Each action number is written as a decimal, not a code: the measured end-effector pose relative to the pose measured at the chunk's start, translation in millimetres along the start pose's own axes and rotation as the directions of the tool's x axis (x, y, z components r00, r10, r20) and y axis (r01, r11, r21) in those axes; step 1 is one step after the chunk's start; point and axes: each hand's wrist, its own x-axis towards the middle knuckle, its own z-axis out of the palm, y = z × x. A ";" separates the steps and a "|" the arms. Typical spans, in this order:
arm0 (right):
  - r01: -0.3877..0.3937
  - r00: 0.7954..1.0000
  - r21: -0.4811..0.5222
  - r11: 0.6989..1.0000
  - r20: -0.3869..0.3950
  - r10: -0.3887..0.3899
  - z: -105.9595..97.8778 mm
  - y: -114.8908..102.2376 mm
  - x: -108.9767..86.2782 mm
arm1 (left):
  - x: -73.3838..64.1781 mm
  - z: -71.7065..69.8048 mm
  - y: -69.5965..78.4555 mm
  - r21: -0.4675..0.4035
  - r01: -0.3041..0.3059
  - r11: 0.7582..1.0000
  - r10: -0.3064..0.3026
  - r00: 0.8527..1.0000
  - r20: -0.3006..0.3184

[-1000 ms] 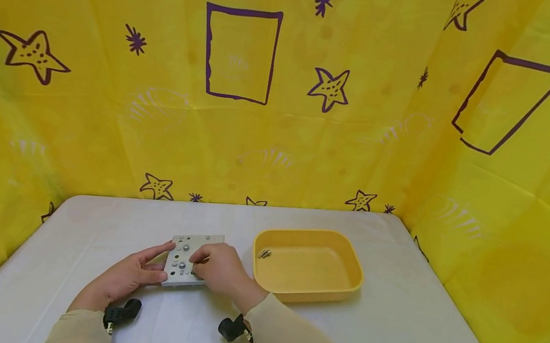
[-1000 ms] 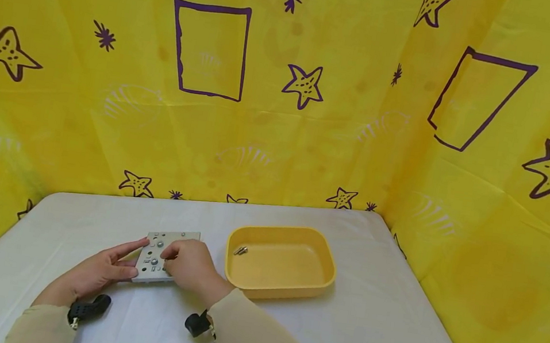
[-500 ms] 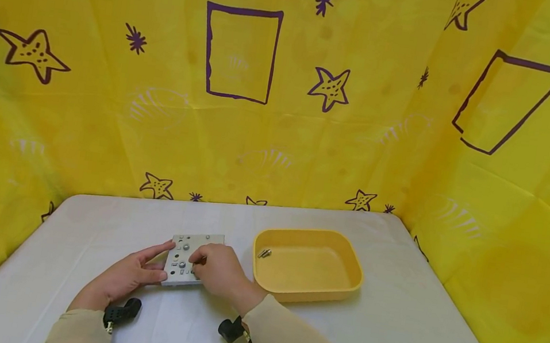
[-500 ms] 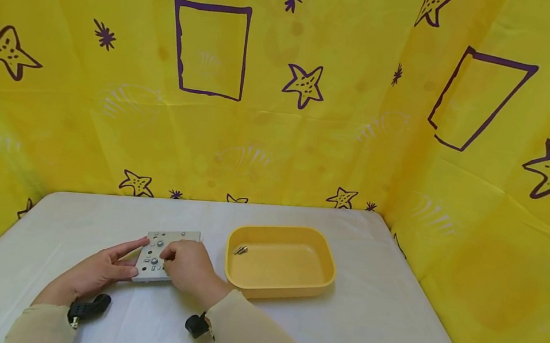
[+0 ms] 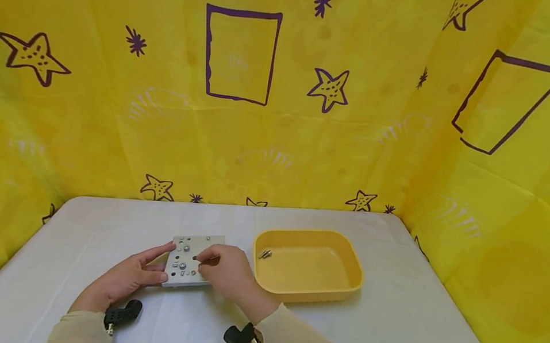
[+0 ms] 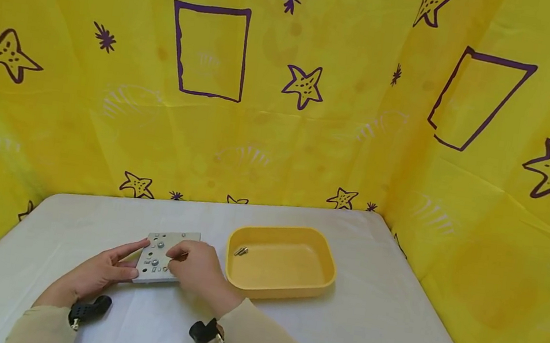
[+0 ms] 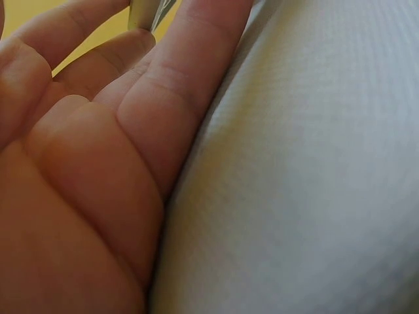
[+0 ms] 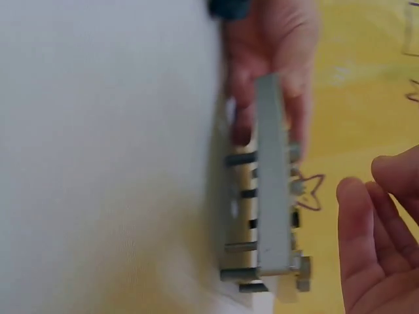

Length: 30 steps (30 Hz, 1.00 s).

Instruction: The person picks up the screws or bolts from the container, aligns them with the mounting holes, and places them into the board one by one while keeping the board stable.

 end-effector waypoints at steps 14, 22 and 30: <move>-0.197 0.980 0.026 0.980 -0.034 0.198 -113.3 44.9 -14.0 | 2.4 0.9 -4.2 0.007 -0.007 1.000 0.007 1.000 -0.011; -0.090 0.982 -0.148 0.985 0.153 0.113 -95.8 69.4 5.4 | 2.6 1.2 -6.2 -0.025 -0.019 1.000 0.019 1.000 0.008; -0.105 0.982 -0.290 0.951 0.122 0.146 -88.4 73.1 9.8 | 3.3 -1.6 -3.8 0.043 -0.025 0.999 0.025 1.000 -0.002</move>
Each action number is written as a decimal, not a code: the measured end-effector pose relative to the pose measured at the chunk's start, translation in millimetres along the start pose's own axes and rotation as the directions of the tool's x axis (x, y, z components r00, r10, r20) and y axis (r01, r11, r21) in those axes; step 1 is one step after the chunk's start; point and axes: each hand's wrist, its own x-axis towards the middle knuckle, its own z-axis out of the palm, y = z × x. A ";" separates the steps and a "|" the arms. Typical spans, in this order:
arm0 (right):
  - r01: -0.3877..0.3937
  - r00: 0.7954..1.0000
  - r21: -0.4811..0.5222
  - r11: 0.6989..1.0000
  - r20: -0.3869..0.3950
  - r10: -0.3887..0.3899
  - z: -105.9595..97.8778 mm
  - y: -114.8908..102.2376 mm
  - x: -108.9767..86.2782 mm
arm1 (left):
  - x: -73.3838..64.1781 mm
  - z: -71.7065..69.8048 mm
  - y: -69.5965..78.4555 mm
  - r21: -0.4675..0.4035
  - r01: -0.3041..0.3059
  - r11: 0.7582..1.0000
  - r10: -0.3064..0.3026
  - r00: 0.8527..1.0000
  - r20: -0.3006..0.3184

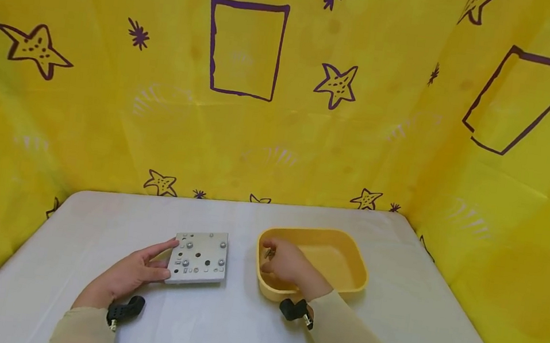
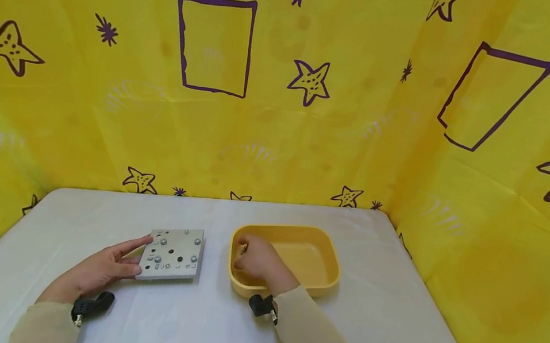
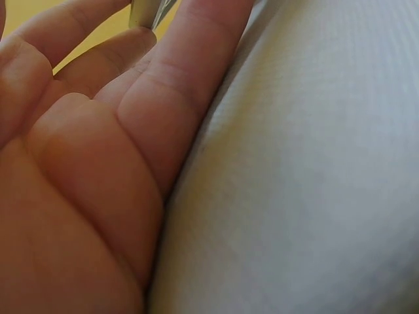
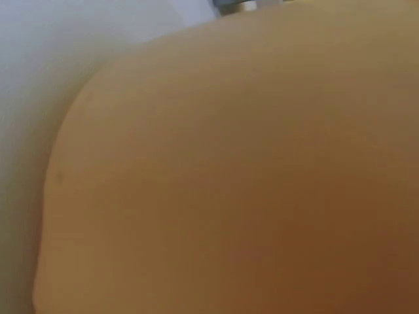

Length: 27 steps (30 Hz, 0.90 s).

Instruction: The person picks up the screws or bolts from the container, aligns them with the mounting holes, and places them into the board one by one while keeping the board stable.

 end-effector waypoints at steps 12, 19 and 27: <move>0.098 0.993 -0.304 0.947 -0.029 -0.112 5.7 3.0 7.1 | 0.7 -0.5 0.1 -0.009 0.014 1.000 -0.014 1.000 -0.012; 0.141 0.985 -0.492 0.859 -0.018 -0.172 8.9 0.4 7.0 | 0.6 0.2 1.6 0.003 0.028 1.000 -0.028 0.999 -0.022; 0.152 0.976 -0.633 0.759 -0.024 -0.215 9.7 -6.0 3.1 | -1.2 1.0 1.8 -0.021 0.042 0.999 -0.042 0.999 -0.026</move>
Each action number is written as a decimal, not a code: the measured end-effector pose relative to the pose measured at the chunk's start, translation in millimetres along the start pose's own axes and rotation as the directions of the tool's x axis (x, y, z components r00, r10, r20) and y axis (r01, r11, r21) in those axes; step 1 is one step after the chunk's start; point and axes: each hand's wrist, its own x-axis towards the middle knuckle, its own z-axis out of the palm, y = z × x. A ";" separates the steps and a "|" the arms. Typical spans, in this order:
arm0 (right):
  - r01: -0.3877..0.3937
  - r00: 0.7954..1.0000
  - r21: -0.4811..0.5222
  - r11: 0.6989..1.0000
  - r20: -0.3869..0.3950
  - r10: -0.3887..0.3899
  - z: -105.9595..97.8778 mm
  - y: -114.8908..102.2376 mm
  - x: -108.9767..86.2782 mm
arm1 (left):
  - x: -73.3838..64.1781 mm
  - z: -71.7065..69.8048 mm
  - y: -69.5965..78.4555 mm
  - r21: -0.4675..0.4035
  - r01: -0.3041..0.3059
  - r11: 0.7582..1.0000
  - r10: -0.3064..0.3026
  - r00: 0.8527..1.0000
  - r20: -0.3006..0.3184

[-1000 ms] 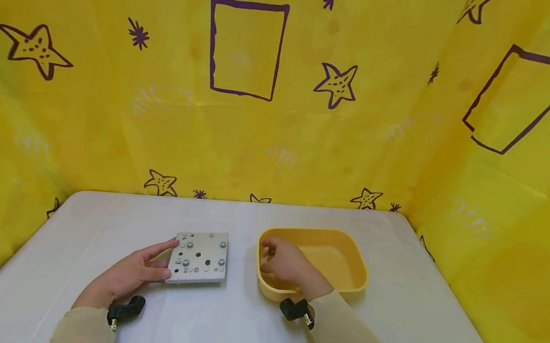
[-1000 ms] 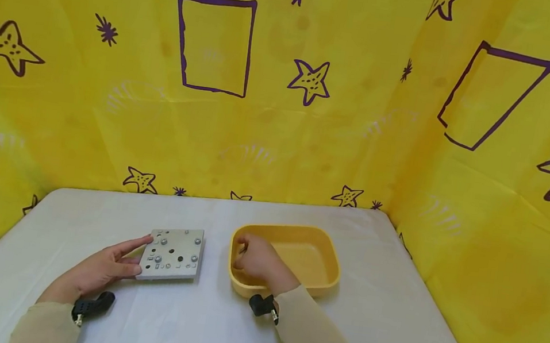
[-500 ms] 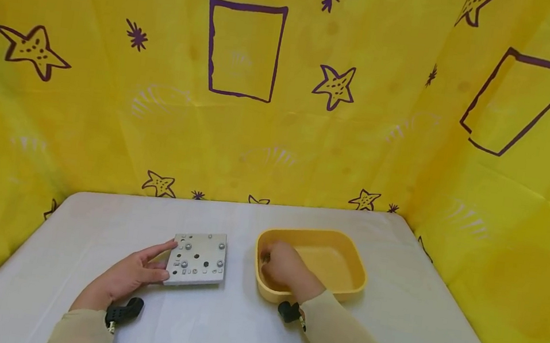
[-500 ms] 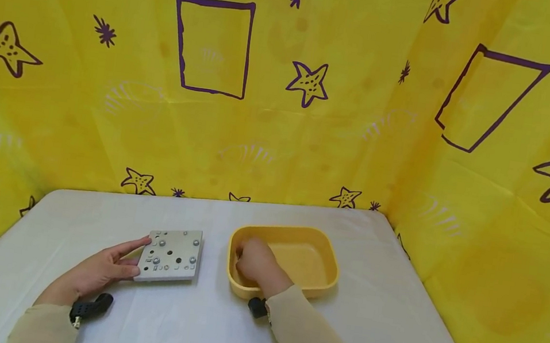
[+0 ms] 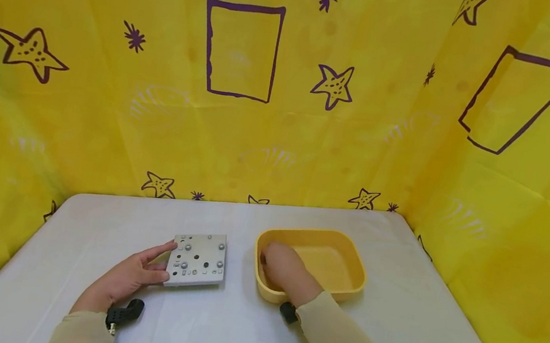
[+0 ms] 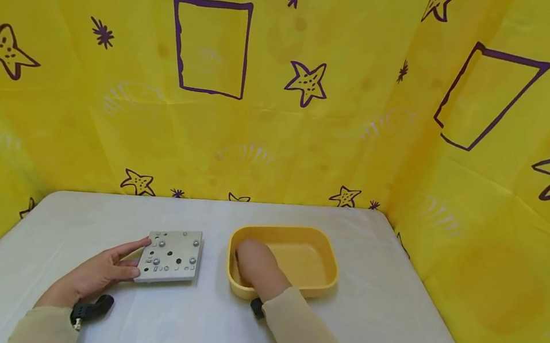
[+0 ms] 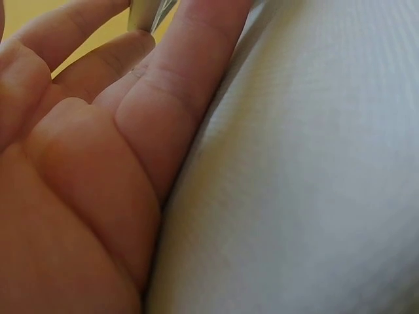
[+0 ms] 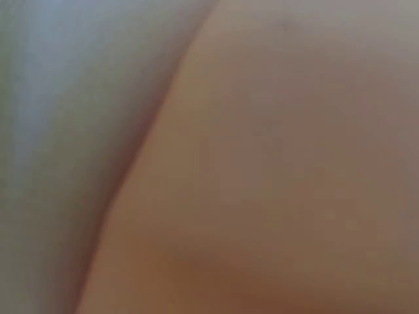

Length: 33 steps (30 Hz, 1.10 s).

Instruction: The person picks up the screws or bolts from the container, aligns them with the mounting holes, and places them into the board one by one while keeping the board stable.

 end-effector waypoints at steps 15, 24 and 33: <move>-0.185 0.979 0.484 0.855 0.011 0.206 -22.0 7.2 -17.3 | 1.1 -0.8 -0.6 0.037 0.004 0.999 -0.004 1.000 -0.011; -0.279 0.931 0.843 0.459 0.121 0.344 -46.3 23.2 -15.6 | 0.2 -0.6 -1.9 0.025 -0.012 1.000 0.012 1.000 -0.004; -0.212 0.909 0.977 -0.032 0.209 0.360 -65.4 6.8 28.8 | 1.1 -0.4 -2.6 0.017 -0.024 1.000 0.024 1.000 0.006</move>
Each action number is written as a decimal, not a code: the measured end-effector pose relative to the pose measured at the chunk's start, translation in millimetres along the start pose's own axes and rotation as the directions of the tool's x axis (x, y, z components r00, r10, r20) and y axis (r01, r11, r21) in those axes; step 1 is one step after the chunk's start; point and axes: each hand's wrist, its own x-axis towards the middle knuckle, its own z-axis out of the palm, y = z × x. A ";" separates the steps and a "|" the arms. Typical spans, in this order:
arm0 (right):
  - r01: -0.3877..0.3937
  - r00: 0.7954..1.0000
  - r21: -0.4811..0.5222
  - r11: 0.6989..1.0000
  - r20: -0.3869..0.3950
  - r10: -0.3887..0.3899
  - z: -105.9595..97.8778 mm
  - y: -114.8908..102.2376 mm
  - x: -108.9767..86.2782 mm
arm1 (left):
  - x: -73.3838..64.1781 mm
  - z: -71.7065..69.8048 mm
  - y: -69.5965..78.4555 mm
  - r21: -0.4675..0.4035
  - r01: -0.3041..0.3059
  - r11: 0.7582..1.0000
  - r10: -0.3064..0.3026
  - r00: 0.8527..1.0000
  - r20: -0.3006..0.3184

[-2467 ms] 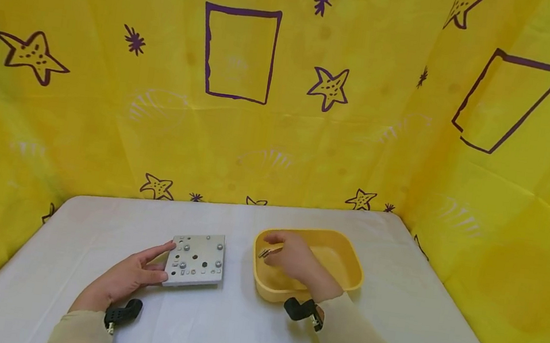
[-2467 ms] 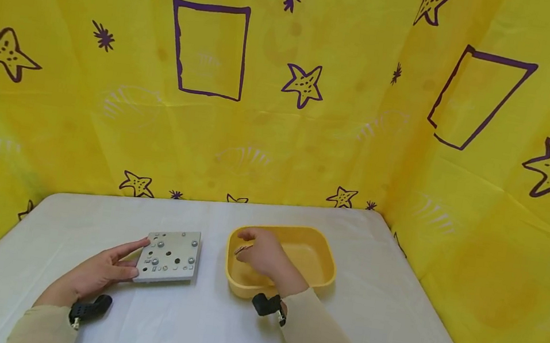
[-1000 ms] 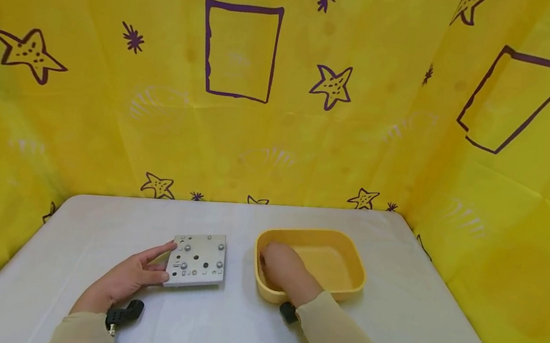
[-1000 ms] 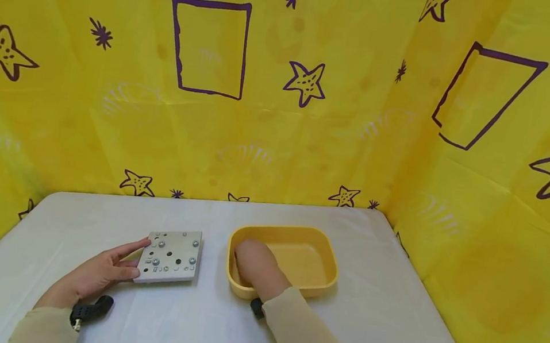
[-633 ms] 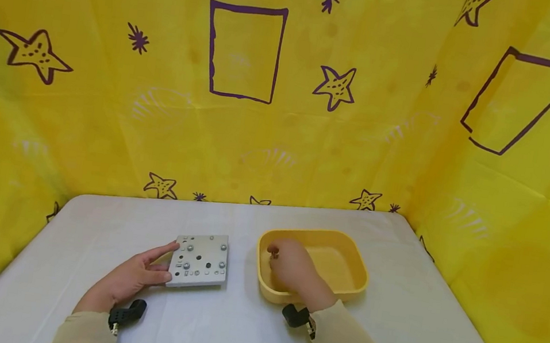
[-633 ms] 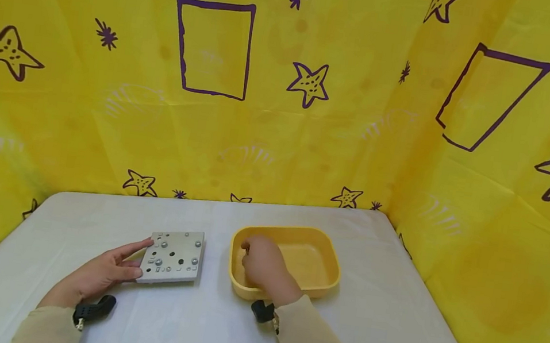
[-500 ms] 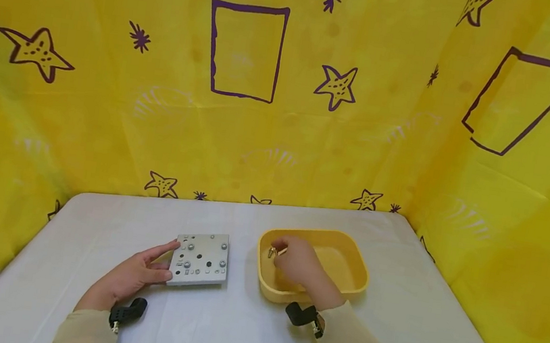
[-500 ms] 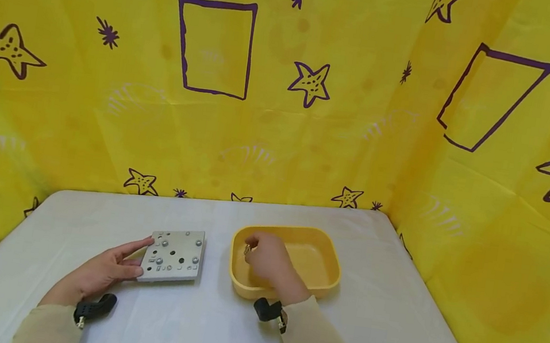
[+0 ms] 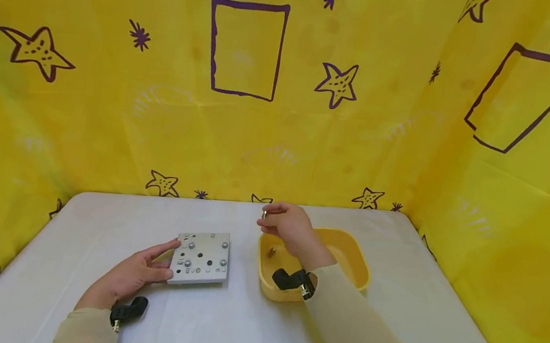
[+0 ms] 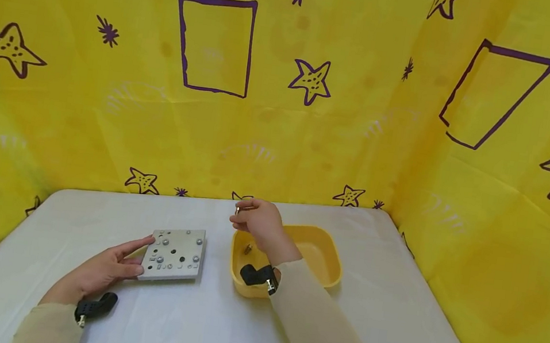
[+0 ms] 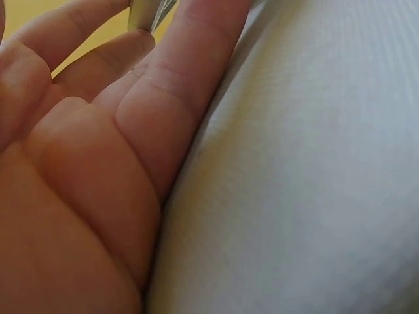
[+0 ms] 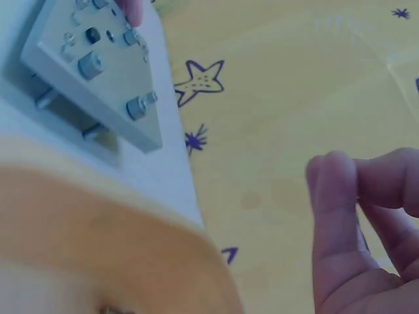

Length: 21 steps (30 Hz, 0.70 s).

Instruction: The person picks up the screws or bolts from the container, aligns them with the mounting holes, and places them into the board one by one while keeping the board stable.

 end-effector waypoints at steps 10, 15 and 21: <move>-0.071 0.997 0.187 0.980 0.008 0.071 47.7 4.4 29.8 | 0.0 0.4 1.0 -0.056 -0.009 0.998 0.010 1.000 0.017; -0.050 0.999 0.087 0.995 0.007 0.050 76.0 15.8 37.8 | -1.2 1.6 1.6 -0.027 0.009 1.000 -0.009 1.000 -0.002; -0.036 0.999 -0.145 0.989 -0.005 0.035 111.9 31.1 40.0 | -1.8 1.2 2.8 -0.006 0.028 1.000 -0.028 0.999 -0.021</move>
